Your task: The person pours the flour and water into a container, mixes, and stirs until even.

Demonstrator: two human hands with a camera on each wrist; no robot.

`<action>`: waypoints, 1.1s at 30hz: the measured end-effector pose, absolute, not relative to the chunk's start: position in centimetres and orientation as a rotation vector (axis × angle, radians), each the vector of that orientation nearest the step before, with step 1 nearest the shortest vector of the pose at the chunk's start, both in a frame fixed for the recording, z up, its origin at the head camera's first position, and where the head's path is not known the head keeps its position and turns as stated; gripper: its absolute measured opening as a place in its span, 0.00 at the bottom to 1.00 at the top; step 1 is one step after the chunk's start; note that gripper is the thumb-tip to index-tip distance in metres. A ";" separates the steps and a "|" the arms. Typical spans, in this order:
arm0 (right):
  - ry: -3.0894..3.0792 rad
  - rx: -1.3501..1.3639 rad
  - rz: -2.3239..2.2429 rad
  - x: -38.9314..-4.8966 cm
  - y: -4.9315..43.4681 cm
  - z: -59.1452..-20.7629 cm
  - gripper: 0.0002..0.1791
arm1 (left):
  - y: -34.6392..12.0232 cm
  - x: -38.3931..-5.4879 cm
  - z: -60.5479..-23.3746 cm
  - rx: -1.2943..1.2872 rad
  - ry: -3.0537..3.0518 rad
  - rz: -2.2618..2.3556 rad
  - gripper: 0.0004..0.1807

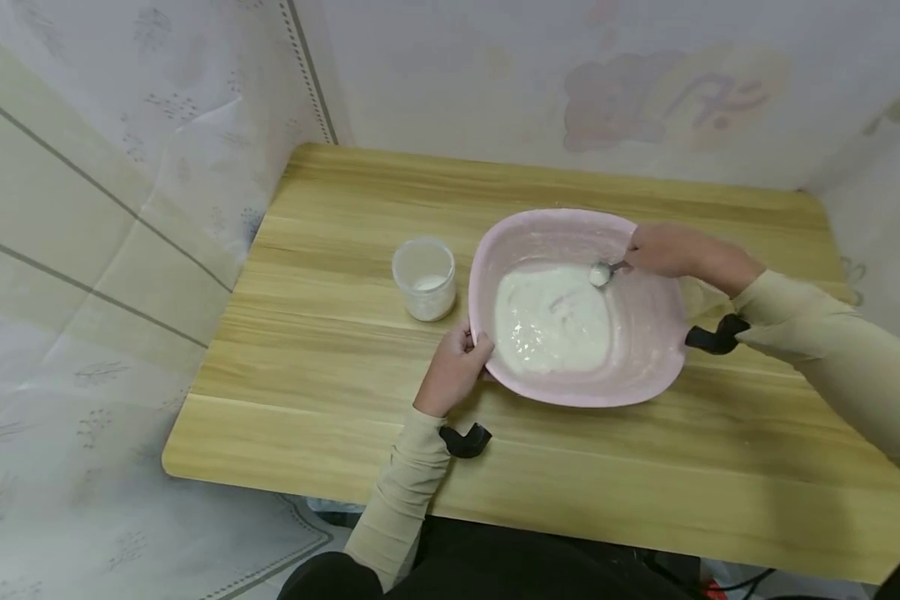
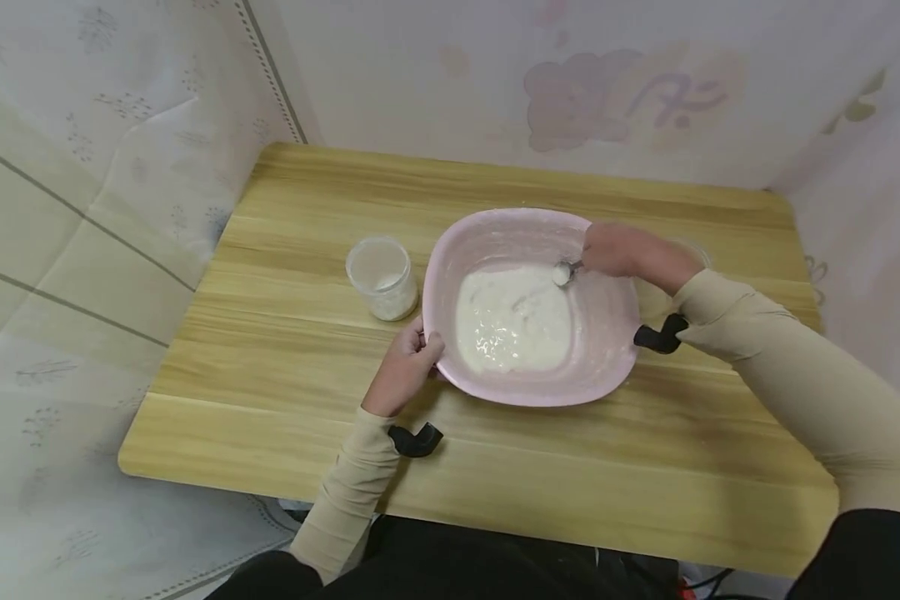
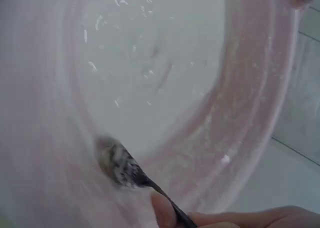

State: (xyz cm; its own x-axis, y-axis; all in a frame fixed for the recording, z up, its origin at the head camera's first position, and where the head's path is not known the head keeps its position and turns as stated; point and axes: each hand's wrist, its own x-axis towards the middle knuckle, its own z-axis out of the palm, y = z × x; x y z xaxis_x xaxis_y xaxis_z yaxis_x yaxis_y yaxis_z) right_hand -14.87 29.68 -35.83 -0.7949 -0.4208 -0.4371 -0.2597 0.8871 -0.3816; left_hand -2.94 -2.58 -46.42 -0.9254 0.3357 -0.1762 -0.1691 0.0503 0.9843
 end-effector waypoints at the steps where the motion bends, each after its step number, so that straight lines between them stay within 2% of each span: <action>1: 2.533 -0.511 -0.414 -15.2 29.5 -36.0 0.21 | -2.7 -3.0 -46.3 0.170 1.976 1.933 0.24; 11: 2.485 -0.670 -0.471 -16.9 23.4 -38.0 0.23 | -2.8 -3.0 -46.0 0.198 1.934 1.933 0.25; 19: 2.353 -1.058 -0.313 -13.0 20.8 -38.5 0.14 | -3.1 -2.7 -45.9 0.184 1.930 1.926 0.25; 26: 2.323 -1.254 -0.081 -8.7 24.2 -37.6 0.10 | -3.1 -2.8 -46.0 0.205 1.957 1.924 0.25; 33: 2.530 -1.053 -0.115 -10.1 28.9 -35.2 0.09 | -3.1 -2.8 -46.1 0.220 2.040 1.903 0.24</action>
State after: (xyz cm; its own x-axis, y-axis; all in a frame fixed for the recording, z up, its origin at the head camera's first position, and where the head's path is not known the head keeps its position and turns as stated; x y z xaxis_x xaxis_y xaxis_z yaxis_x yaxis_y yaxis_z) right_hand -10.11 28.87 -35.24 -0.6382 -0.6969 -0.3272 -0.6644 0.7132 -0.2234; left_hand -2.83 -3.08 -46.15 -0.9298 0.3400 -0.1411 -0.1171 0.0902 0.9890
